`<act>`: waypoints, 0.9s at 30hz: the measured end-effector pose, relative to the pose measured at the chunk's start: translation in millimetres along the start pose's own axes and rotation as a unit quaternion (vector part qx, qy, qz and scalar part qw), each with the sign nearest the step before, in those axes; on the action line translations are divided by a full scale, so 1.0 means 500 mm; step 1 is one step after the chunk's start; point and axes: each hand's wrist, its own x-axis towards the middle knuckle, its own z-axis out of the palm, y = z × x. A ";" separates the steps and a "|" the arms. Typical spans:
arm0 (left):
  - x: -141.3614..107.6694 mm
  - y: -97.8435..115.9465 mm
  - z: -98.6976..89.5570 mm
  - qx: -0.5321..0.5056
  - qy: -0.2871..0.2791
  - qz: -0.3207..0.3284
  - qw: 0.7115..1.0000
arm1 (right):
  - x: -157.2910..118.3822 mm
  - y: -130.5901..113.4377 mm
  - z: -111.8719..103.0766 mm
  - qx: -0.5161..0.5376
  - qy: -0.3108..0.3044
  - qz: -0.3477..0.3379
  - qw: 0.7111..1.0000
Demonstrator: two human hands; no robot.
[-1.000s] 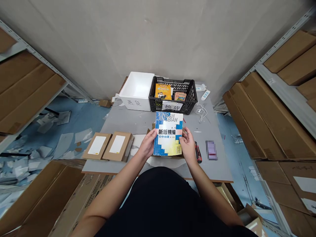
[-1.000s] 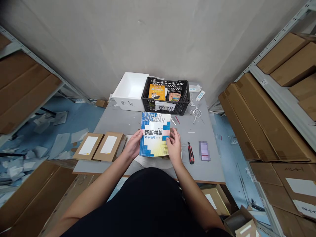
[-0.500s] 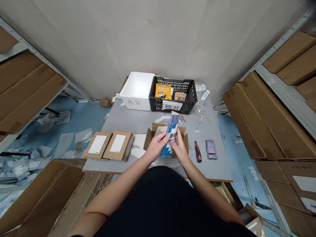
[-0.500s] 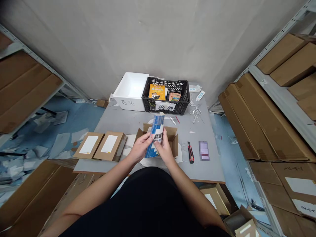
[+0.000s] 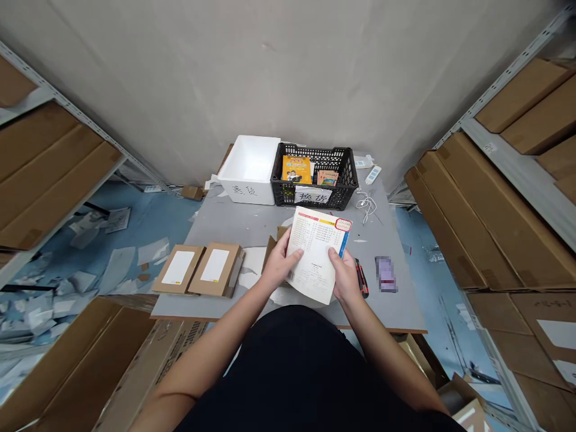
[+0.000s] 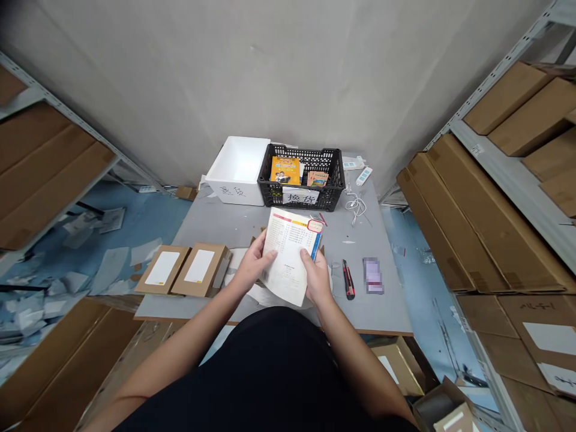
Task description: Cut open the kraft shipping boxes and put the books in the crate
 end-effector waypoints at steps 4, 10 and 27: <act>0.002 0.000 -0.033 -0.130 -0.036 -0.088 0.987 | 0.003 -0.017 -0.006 -0.034 -0.020 -0.032 0.999; -0.004 0.004 -0.039 -0.188 -0.022 -0.111 0.976 | 0.021 -0.010 -0.007 -0.109 -0.014 -0.069 0.992; -0.013 0.016 -0.033 -0.240 -0.036 -0.116 0.963 | 0.014 0.053 -0.022 -0.427 0.026 -0.197 0.882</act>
